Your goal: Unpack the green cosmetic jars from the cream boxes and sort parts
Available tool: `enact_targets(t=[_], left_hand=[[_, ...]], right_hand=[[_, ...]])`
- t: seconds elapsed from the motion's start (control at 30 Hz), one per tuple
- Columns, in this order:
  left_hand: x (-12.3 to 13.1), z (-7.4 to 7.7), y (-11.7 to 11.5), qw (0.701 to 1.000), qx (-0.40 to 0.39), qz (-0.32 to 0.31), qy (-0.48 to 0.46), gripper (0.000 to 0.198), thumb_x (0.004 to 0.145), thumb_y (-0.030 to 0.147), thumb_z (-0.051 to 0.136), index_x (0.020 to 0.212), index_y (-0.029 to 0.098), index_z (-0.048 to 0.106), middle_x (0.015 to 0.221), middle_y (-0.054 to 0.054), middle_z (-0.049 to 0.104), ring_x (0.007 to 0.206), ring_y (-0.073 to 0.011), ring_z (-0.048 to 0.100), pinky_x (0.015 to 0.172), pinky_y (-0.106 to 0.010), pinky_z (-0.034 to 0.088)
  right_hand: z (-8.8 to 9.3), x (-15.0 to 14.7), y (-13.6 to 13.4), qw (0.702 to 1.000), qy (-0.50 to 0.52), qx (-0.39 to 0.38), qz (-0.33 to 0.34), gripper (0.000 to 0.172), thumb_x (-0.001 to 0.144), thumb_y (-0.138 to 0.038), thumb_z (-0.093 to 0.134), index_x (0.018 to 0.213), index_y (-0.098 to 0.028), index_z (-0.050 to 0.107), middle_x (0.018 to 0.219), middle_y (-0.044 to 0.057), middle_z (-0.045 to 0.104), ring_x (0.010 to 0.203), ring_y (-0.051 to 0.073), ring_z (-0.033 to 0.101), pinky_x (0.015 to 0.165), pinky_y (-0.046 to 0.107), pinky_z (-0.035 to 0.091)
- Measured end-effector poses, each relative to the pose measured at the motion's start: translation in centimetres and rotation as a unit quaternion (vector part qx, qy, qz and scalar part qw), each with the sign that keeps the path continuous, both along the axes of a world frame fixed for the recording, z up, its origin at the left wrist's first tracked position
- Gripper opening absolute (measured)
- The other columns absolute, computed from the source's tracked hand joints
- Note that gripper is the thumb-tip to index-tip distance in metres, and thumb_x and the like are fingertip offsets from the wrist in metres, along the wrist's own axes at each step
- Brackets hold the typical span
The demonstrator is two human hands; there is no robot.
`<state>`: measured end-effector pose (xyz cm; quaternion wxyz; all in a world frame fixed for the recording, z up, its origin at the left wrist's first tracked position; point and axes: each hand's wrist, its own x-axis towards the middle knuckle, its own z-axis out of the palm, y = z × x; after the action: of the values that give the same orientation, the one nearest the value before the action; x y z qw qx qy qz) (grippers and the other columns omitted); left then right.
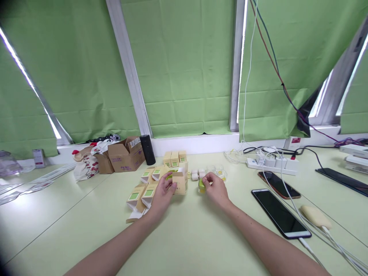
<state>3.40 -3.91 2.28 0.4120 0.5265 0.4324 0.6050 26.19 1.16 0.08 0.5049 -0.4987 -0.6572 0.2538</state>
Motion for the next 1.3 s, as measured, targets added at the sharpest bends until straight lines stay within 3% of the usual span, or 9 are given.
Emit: enact_targets(t=[0.13,0.37,0.6,0.73,0.87,1.0,1.2,1.3], left_hand=[[-0.2,-0.7,0.7,0.99,-0.064,-0.043,-0.121,0.069,0.077,0.055,0.082,0.131,0.023,0.052,0.11,-0.01,0.075,0.102,-0.0268,0.072,0.085,-0.039,0.06],[0.1,-0.7,0.4,0.968,-0.09,-0.086,-0.217,0.033,0.089,0.037,0.075,0.114,0.021,0.061,0.119,-0.01,0.072,0.096,-0.0216,0.073,0.074,-0.036,0.065],[0.4,-0.3,0.0,0.96,-0.12,-0.113,-0.227,0.033,0.09,0.032,0.073,0.117,0.019,0.059,0.115,-0.012,0.074,0.096,-0.0276,0.077,0.075,-0.039,0.066],[0.6,-0.3,-0.1,0.959,-0.118,-0.123,-0.226,0.037,0.087,0.033,0.076,0.118,0.019,0.06,0.117,-0.012,0.074,0.096,-0.0296,0.077,0.075,-0.042,0.067],[0.8,-0.2,-0.4,0.962,-0.103,-0.125,-0.221,0.038,0.086,0.036,0.077,0.116,0.02,0.062,0.115,-0.011,0.074,0.091,-0.0259,0.076,0.076,-0.042,0.066],[1.1,-0.3,-0.7,0.966,-0.096,-0.134,-0.198,0.044,0.084,0.043,0.079,0.118,0.019,0.063,0.111,-0.009,0.074,0.087,-0.0203,0.073,0.074,-0.034,0.063],[1.3,-0.6,-0.8,0.974,-0.099,-0.119,-0.166,0.053,0.083,0.054,0.077,0.12,0.019,0.062,0.115,-0.011,0.073,0.095,-0.0223,0.071,0.077,-0.033,0.06],[1.0,-0.4,-1.0,0.977,-0.075,-0.125,-0.159,0.049,0.083,0.05,0.077,0.119,0.019,0.064,0.113,-0.011,0.073,0.095,-0.0224,0.07,0.078,-0.032,0.058]], right_hand=[[-0.5,0.0,0.2,0.999,-0.049,-0.02,0.001,0.022,0.087,-0.043,0.054,0.079,-0.024,0.063,0.081,0.003,0.073,0.075,0.022,0.065,0.064,0.03,0.043],[-0.9,-0.1,0.2,0.996,-0.079,-0.035,0.023,0.02,0.088,-0.038,0.053,0.082,-0.024,0.066,0.083,0.003,0.074,0.075,0.022,0.066,0.066,0.031,0.045],[0.1,-0.4,-0.9,0.995,-0.068,0.065,0.022,0.022,0.09,-0.038,0.055,0.102,-0.025,0.068,0.11,0.007,0.071,0.109,0.028,0.062,0.095,0.044,0.047],[1.1,-1.3,-2.3,0.992,-0.061,0.099,0.046,0.024,0.092,-0.043,0.058,0.105,-0.025,0.07,0.112,0.009,0.069,0.114,0.03,0.059,0.102,0.048,0.044],[1.8,-2.1,-3.7,0.992,-0.058,0.072,0.088,0.033,0.092,-0.052,0.06,0.111,-0.026,0.07,0.115,0.01,0.068,0.115,0.031,0.057,0.101,0.049,0.045],[1.9,-2.5,-4.0,0.992,-0.03,0.044,0.115,0.043,0.09,-0.06,0.059,0.112,-0.025,0.071,0.114,0.01,0.069,0.114,0.031,0.056,0.098,0.048,0.047],[1.8,-2.6,-3.7,0.991,0.025,0.031,0.126,0.045,0.085,-0.065,0.063,0.099,-0.023,0.073,0.107,0.009,0.069,0.109,0.031,0.06,0.094,0.044,0.049],[1.9,-2.4,-3.7,0.991,0.048,0.043,0.12,0.045,0.084,-0.065,0.064,0.099,-0.023,0.072,0.107,0.009,0.069,0.109,0.03,0.06,0.095,0.042,0.048]])
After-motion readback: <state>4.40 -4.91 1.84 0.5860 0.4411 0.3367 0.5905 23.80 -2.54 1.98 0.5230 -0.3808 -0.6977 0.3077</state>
